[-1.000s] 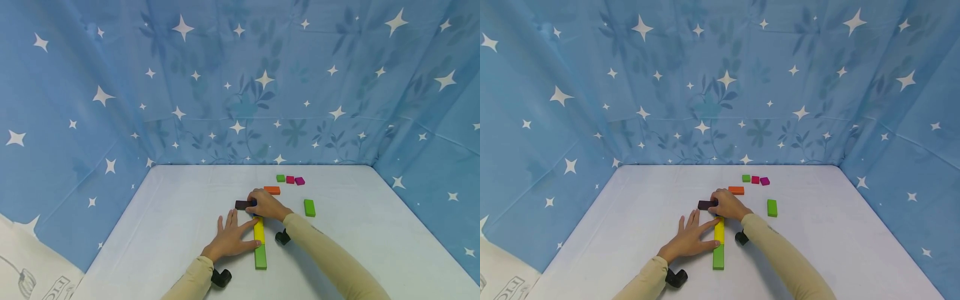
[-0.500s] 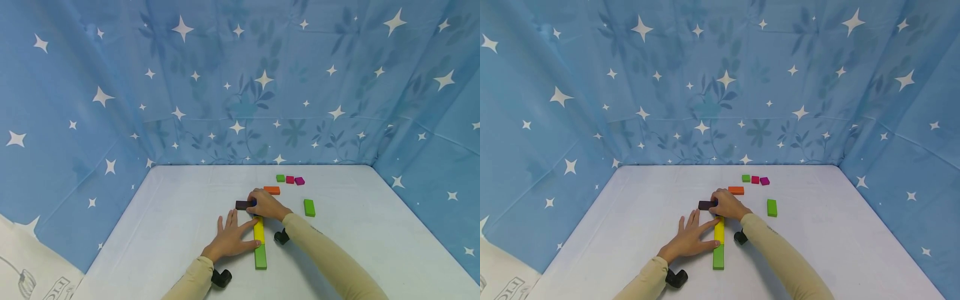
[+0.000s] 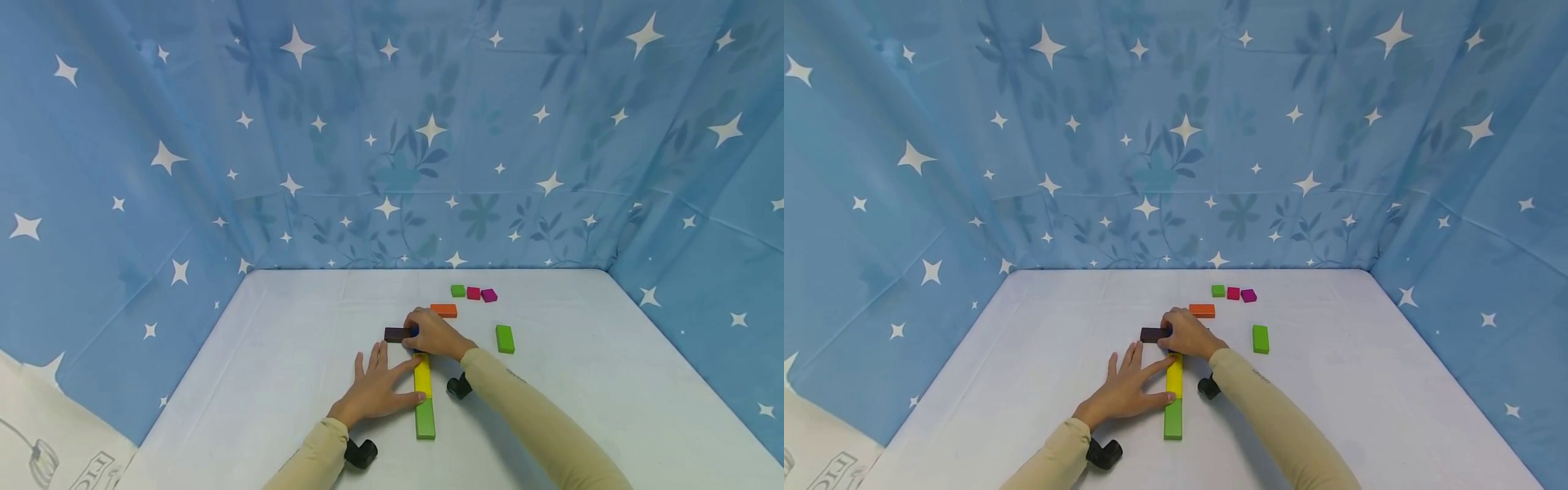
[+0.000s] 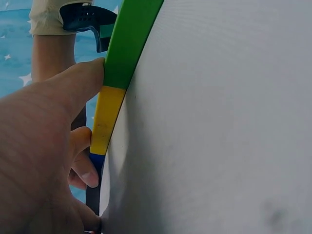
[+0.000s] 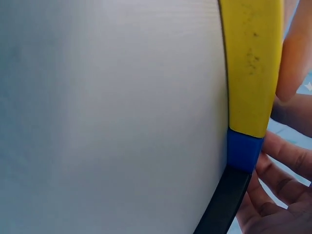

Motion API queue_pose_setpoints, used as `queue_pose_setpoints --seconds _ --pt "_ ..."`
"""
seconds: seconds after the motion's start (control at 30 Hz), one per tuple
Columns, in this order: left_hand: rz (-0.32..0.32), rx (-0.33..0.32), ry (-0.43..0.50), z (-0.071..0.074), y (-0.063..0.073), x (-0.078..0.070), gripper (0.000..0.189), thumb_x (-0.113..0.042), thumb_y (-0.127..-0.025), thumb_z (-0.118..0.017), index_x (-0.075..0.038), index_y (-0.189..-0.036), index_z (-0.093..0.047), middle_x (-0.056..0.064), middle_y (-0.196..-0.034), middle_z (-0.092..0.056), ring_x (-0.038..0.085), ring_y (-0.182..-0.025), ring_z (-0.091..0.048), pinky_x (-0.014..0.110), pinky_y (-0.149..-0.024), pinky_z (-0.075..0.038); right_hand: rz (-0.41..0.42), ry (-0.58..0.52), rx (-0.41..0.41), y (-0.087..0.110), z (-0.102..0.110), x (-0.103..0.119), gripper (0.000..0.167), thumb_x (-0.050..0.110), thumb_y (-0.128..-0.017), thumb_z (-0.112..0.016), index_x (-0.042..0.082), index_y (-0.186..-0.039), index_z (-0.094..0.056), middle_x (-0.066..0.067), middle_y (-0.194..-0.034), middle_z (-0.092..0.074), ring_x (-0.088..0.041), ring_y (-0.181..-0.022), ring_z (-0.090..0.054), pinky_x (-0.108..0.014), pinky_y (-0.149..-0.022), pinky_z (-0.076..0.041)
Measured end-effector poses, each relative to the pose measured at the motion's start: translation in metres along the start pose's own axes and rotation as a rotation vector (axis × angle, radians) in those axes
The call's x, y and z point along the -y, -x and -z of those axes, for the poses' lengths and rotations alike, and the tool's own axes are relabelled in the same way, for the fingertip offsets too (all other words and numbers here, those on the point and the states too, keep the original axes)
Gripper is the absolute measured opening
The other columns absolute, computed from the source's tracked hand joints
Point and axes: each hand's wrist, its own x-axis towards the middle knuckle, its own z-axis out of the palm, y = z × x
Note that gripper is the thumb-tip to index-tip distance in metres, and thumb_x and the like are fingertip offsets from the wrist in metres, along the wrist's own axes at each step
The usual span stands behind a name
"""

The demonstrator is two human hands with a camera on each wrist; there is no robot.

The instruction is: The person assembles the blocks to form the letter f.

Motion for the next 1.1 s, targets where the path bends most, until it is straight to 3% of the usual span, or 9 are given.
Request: queue_pose_setpoints --seconds 0.2,0.43,0.7,0.8,0.97,1.1 --pt "-0.002 -0.001 -0.011 0.000 0.000 -0.001 0.074 -0.066 -0.099 -0.066 -0.029 -0.161 -0.051 0.033 -0.171 -0.017 0.050 -0.161 -0.005 0.077 -0.120 0.002 0.012 -0.050 0.036 0.001 0.007 -0.002 0.039 0.026 -0.096 -0.084 0.003 -0.126 -0.072 -0.007 -0.115 -0.070 -0.023 -0.102 -0.063 -0.044 -0.101 -0.057" --pt "-0.011 -0.007 -0.005 0.000 0.000 0.000 0.073 -0.065 -0.099 -0.066 -0.031 -0.161 -0.051 0.034 -0.171 -0.017 0.050 -0.161 -0.004 0.077 -0.120 0.003 0.023 -0.058 0.012 0.000 0.029 -0.006 0.055 0.030 -0.101 -0.077 0.002 -0.146 -0.063 -0.019 -0.142 -0.063 -0.036 -0.130 -0.059 -0.057 -0.111 -0.048" --pt "-0.007 -0.005 0.007 0.001 0.000 -0.001 0.073 -0.064 -0.098 -0.067 -0.029 -0.161 -0.051 0.035 -0.171 -0.016 0.051 -0.161 -0.004 0.076 -0.120 0.004 -0.052 -0.048 -0.048 -0.003 0.062 -0.016 0.063 0.030 -0.100 -0.077 0.006 -0.154 -0.056 -0.022 -0.160 -0.047 -0.044 -0.142 -0.049 -0.063 -0.112 -0.044" --pt "-0.006 -0.007 0.006 0.001 0.000 -0.001 0.073 -0.064 -0.098 -0.067 -0.029 -0.161 -0.051 0.035 -0.171 -0.016 0.050 -0.161 -0.004 0.076 -0.120 0.003 -0.067 -0.038 -0.060 -0.005 0.073 -0.024 0.065 0.030 -0.100 -0.078 0.005 -0.155 -0.054 -0.023 -0.161 -0.047 -0.046 -0.149 -0.040 -0.066 -0.116 -0.037" --pt "0.002 -0.001 0.012 0.001 0.001 -0.002 0.074 -0.065 -0.098 -0.066 -0.030 -0.162 -0.051 0.034 -0.172 -0.015 0.050 -0.161 -0.004 0.076 -0.121 0.004 -0.082 -0.063 -0.064 -0.004 0.087 -0.038 0.066 0.027 -0.100 -0.078 0.002 -0.155 -0.053 -0.025 -0.161 -0.046 -0.048 -0.150 -0.038 -0.066 -0.120 -0.032" --pt "-0.004 -0.008 0.003 0.000 0.000 -0.001 0.074 -0.065 -0.098 -0.067 -0.030 -0.162 -0.051 0.034 -0.172 -0.016 0.049 -0.161 -0.004 0.076 -0.121 0.004 -0.139 -0.076 -0.056 -0.002 0.091 -0.049 0.065 0.029 -0.101 -0.075 0.002 -0.155 -0.053 -0.025 -0.162 -0.045 -0.048 -0.148 -0.040 -0.066 -0.119 -0.034"
